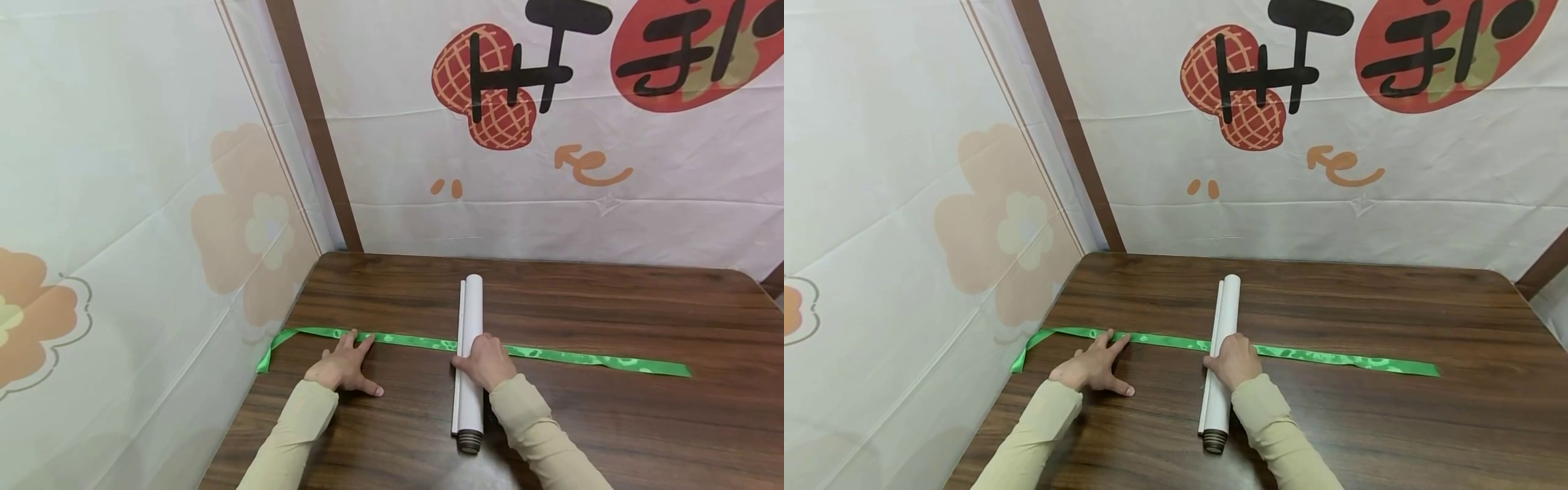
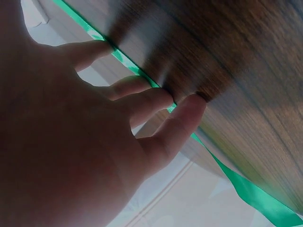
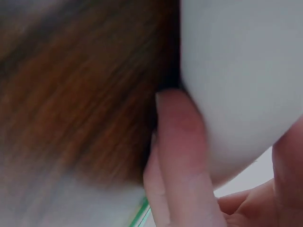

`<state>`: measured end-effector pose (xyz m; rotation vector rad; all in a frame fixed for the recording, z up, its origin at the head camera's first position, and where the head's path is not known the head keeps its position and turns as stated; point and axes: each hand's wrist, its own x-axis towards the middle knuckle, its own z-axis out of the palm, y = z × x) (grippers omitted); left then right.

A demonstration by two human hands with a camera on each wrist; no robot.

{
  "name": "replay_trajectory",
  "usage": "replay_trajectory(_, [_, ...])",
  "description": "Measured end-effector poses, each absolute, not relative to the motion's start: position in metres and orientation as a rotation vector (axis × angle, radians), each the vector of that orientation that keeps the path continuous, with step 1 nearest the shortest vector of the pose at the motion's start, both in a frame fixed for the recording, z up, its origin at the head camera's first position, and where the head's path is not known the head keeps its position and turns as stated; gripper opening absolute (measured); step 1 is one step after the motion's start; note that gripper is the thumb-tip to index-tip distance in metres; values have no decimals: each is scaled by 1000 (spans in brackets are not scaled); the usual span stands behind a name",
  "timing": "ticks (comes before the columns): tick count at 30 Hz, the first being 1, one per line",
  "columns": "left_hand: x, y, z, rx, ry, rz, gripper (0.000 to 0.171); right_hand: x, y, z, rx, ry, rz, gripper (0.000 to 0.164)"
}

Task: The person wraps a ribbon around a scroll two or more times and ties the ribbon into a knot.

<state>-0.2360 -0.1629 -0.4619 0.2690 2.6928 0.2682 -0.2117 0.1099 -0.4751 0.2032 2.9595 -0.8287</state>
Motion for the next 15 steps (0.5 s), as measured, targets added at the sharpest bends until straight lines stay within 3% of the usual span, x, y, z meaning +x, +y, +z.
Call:
replay_trajectory(7, [-235, -162, -462, 268, 2688, 283, 106, -209, 113, -476, 215, 2913, -887, 61])
replay_trajectory(15, [-235, -163, -461, 274, 2683, 288, 106, -205, 132, -472, 233, 2825, -1035, 72])
